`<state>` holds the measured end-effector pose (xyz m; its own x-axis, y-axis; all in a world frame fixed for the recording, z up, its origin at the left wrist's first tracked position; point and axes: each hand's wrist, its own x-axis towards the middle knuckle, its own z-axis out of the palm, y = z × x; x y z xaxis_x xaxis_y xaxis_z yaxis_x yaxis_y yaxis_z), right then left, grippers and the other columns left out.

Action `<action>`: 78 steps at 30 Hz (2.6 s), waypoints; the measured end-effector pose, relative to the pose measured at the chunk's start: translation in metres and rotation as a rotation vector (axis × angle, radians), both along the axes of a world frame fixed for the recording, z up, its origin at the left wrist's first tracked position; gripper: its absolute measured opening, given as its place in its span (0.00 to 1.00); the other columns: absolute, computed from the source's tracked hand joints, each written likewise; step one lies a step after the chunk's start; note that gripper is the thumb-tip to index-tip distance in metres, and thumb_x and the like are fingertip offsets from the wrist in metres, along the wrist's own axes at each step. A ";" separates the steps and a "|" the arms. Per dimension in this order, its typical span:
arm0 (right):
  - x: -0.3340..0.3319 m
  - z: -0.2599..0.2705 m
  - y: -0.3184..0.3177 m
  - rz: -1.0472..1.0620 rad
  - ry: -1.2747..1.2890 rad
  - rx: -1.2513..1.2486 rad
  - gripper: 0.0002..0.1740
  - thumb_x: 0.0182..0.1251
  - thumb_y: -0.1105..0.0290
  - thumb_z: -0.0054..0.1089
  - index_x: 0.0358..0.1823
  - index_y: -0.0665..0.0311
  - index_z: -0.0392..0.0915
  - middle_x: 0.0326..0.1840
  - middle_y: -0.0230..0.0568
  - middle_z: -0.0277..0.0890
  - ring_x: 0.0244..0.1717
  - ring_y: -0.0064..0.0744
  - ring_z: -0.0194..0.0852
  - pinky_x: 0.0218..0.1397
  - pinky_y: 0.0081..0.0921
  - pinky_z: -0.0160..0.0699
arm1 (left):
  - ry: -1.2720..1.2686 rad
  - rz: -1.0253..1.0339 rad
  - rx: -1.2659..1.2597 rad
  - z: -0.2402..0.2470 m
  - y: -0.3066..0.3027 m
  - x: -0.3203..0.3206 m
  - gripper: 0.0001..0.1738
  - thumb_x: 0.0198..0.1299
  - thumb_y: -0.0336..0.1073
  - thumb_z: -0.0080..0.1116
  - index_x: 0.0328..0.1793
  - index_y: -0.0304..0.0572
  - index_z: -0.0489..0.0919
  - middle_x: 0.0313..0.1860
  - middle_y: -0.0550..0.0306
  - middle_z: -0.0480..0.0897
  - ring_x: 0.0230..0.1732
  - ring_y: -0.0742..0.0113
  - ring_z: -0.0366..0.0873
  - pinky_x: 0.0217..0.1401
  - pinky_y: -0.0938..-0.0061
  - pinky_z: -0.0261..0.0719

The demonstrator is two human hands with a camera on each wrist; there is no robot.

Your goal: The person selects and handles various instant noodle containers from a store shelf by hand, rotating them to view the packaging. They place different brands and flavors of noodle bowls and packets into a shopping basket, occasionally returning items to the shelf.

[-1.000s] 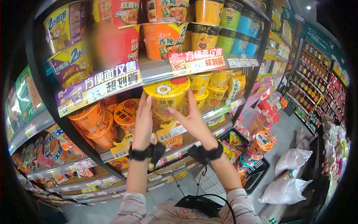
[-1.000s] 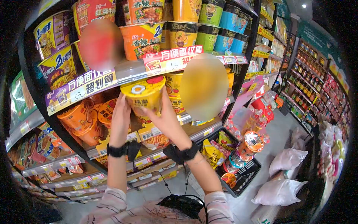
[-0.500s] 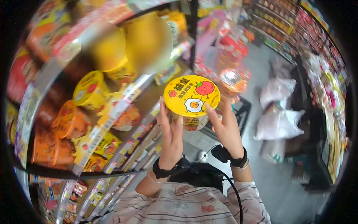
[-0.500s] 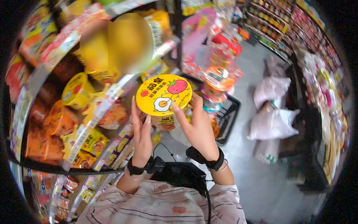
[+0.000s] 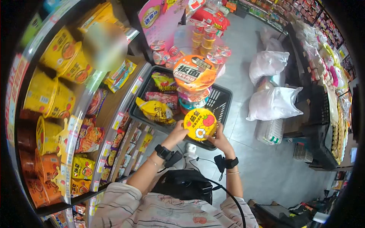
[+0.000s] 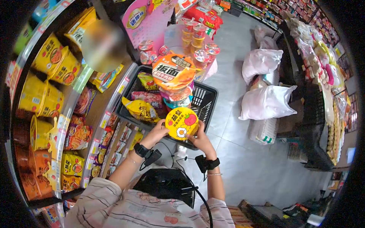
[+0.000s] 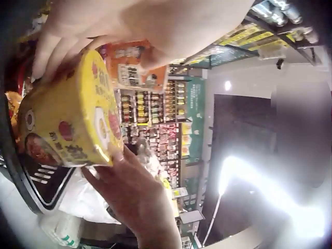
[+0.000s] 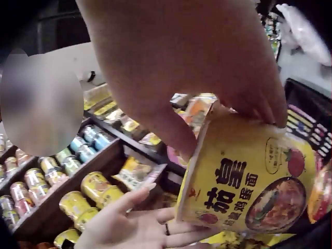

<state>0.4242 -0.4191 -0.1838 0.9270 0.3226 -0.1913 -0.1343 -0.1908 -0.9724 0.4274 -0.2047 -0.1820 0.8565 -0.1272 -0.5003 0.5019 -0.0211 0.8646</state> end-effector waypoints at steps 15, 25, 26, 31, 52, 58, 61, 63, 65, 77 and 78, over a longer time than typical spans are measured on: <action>0.011 -0.008 0.003 0.027 -0.158 -0.634 0.28 0.54 0.69 0.59 0.58 0.61 0.64 0.42 0.59 0.74 0.40 0.52 0.76 0.39 0.35 0.74 | -0.243 -0.277 0.701 -0.027 0.010 -0.003 0.25 0.51 0.37 0.49 0.55 0.31 0.68 0.40 0.36 0.78 0.43 0.44 0.75 0.46 0.57 0.72; -0.018 0.054 0.042 0.350 -0.229 -0.466 0.25 0.56 0.72 0.60 0.56 0.66 0.65 0.44 0.53 0.74 0.46 0.43 0.76 0.44 0.29 0.75 | -0.409 0.243 0.465 0.021 0.156 -0.145 0.16 0.58 0.37 0.49 0.51 0.42 0.73 0.37 0.48 0.80 0.40 0.58 0.79 0.41 0.70 0.75; -0.016 0.054 0.050 0.428 -0.231 -0.360 0.26 0.55 0.74 0.60 0.56 0.66 0.65 0.47 0.49 0.74 0.46 0.40 0.76 0.45 0.27 0.76 | -0.448 0.272 0.280 0.034 0.171 -0.162 0.15 0.59 0.35 0.49 0.52 0.42 0.74 0.40 0.52 0.80 0.43 0.66 0.77 0.44 0.75 0.73; -0.060 0.215 0.154 0.805 -0.611 -0.006 0.20 0.63 0.70 0.51 0.57 0.65 0.67 0.50 0.50 0.72 0.53 0.43 0.69 0.55 0.31 0.65 | -0.701 0.341 -0.076 0.161 0.223 -0.266 0.21 0.63 0.31 0.46 0.62 0.39 0.64 0.58 0.50 0.70 0.59 0.64 0.67 0.62 0.68 0.64; -0.157 0.530 0.551 0.657 -1.236 0.824 0.44 0.59 0.60 0.58 0.66 0.75 0.42 0.62 0.61 0.58 0.62 0.43 0.61 0.60 0.31 0.63 | -1.193 1.224 1.273 0.547 0.395 -0.308 0.43 0.46 0.36 0.58 0.64 0.19 0.52 0.53 0.27 0.69 0.57 0.41 0.68 0.58 0.66 0.67; -0.165 0.552 0.560 0.492 -1.226 0.490 0.52 0.55 0.53 0.58 0.66 0.79 0.37 0.52 0.69 0.67 0.52 0.57 0.71 0.54 0.34 0.70 | -1.222 1.080 0.978 0.551 0.401 -0.297 0.47 0.47 0.41 0.58 0.65 0.14 0.47 0.47 0.24 0.73 0.49 0.40 0.74 0.51 0.66 0.73; -0.161 0.551 0.560 0.556 -1.246 0.542 0.52 0.56 0.52 0.58 0.66 0.78 0.36 0.52 0.65 0.68 0.51 0.54 0.72 0.52 0.32 0.71 | -1.226 1.211 1.245 0.546 0.390 -0.292 0.47 0.47 0.40 0.57 0.64 0.13 0.47 0.50 0.23 0.70 0.51 0.39 0.72 0.53 0.63 0.71; -0.161 0.546 0.549 0.702 -1.189 0.703 0.50 0.57 0.55 0.58 0.67 0.77 0.35 0.52 0.60 0.70 0.52 0.49 0.72 0.51 0.31 0.72 | -1.227 1.221 1.345 0.544 0.362 -0.302 0.47 0.48 0.38 0.56 0.65 0.13 0.45 0.55 0.20 0.64 0.59 0.35 0.63 0.60 0.61 0.64; -0.177 0.538 0.516 0.797 -1.094 0.791 0.47 0.60 0.60 0.56 0.68 0.75 0.33 0.54 0.54 0.68 0.54 0.42 0.70 0.53 0.29 0.70 | -1.306 1.229 1.419 0.538 0.343 -0.306 0.46 0.49 0.38 0.55 0.65 0.14 0.44 0.58 0.19 0.60 0.62 0.34 0.58 0.63 0.62 0.61; -0.161 0.442 0.318 0.636 -0.808 0.804 0.30 0.70 0.65 0.36 0.69 0.69 0.42 0.66 0.49 0.53 0.67 0.37 0.49 0.69 0.32 0.43 | -1.713 1.028 0.001 0.405 0.211 -0.260 0.34 0.60 0.32 0.44 0.70 0.33 0.46 0.68 0.49 0.53 0.68 0.59 0.51 0.71 0.65 0.44; -0.158 0.429 0.299 0.593 -0.787 0.737 0.30 0.70 0.65 0.36 0.69 0.69 0.42 0.67 0.49 0.51 0.68 0.39 0.49 0.69 0.34 0.43 | -1.685 0.968 -0.224 0.386 0.202 -0.247 0.39 0.57 0.29 0.47 0.71 0.32 0.40 0.69 0.47 0.49 0.69 0.59 0.48 0.70 0.65 0.43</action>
